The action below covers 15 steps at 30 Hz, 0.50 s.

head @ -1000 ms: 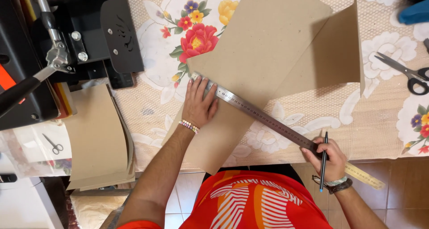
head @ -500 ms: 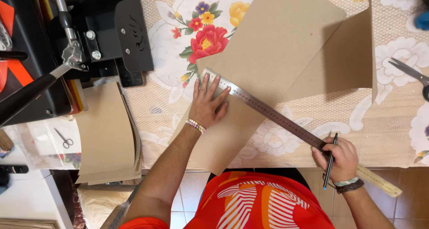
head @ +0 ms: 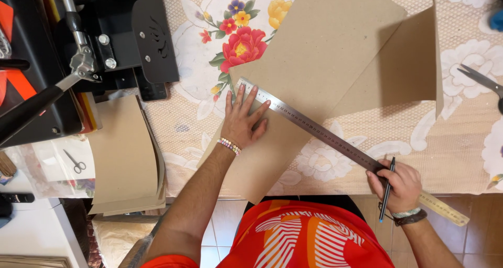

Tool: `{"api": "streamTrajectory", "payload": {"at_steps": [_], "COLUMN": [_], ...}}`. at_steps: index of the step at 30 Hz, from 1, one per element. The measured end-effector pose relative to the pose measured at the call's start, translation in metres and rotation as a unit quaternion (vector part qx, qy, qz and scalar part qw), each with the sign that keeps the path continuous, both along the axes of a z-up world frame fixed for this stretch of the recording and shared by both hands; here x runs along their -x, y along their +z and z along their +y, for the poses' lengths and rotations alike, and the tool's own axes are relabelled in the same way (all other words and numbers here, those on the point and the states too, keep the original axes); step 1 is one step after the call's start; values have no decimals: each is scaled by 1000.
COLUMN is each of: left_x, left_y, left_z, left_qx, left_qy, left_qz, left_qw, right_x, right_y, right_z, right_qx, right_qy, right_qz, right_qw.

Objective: The person measures and marks lines on a piece of cardboard using a metal ruler and a pen. They repeatedly reposition the ruler to draw straight lines across the cardboard surface on a table.

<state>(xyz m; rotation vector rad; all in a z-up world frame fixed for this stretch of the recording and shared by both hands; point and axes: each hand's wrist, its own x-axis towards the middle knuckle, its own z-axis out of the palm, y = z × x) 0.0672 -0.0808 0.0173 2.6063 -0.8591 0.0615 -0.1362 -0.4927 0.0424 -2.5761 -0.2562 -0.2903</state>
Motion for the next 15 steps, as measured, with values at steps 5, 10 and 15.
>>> {"api": "streamTrajectory", "payload": {"at_steps": [5, 10, 15], "left_x": [-1, 0, 1], "left_y": [-10, -19, -21], "left_z": [1, 1, 2], "left_qx": [-2, -6, -7], "left_qy": [7, 20, 26], "left_qz": [-4, -3, -20], "left_qw": [1000, 1000, 999], "right_x": [-37, -89, -94], "right_y": [-2, -18, -26], "right_z": [49, 120, 136], "right_qx": [-46, -106, -94], "right_qy": [-15, -51, -95], "right_qz": [0, -26, -29], "right_qw": [999, 993, 991]}}
